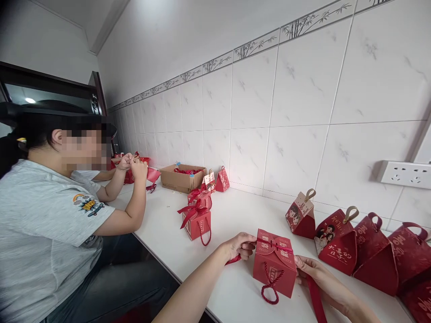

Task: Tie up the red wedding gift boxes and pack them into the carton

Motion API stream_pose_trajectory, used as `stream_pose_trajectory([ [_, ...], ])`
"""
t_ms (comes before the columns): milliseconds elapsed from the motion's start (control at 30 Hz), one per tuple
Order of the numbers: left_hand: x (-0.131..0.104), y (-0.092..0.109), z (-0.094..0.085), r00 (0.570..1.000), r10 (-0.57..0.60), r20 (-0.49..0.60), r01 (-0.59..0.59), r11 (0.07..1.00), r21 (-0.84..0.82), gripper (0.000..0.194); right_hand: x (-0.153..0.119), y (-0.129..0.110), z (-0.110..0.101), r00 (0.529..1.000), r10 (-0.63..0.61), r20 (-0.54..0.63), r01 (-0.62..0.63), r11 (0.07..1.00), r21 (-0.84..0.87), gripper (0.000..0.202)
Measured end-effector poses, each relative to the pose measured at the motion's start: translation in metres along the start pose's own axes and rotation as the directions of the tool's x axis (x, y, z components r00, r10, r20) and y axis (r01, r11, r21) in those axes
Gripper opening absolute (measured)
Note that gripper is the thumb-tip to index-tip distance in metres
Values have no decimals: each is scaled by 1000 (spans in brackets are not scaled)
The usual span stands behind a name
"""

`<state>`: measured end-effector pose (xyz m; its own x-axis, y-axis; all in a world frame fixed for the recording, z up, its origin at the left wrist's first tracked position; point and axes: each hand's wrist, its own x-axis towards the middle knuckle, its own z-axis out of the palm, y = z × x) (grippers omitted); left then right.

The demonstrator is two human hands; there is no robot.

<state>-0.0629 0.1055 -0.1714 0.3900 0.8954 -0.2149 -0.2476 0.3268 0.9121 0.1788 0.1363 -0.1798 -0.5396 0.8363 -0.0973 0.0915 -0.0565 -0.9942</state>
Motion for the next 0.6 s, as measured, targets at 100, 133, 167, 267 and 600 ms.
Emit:
stream_pose_trajectory([
  [100,-1,0,1,1000,3,-6,-3,1000,7,45,0,1,-1,999,25,36,-26,999,28,35],
  [133,-2,0,1,1000,3,-8,-3,1000,9,46,0,1,-2,999,27,41,-28,999,32,35],
  [167,-2,0,1,1000,4,-8,-4,1000,12,46,1,2,-3,999,27,43,-28,999,36,35],
  [267,-2,0,1,1000,6,-8,-6,1000,15,47,2,4,-4,997,41,64,-45,997,64,33],
  [600,3,-3,-4,1000,29,4,-29,999,27,47,7,4,-5,982,-5,190,-24,988,150,38],
])
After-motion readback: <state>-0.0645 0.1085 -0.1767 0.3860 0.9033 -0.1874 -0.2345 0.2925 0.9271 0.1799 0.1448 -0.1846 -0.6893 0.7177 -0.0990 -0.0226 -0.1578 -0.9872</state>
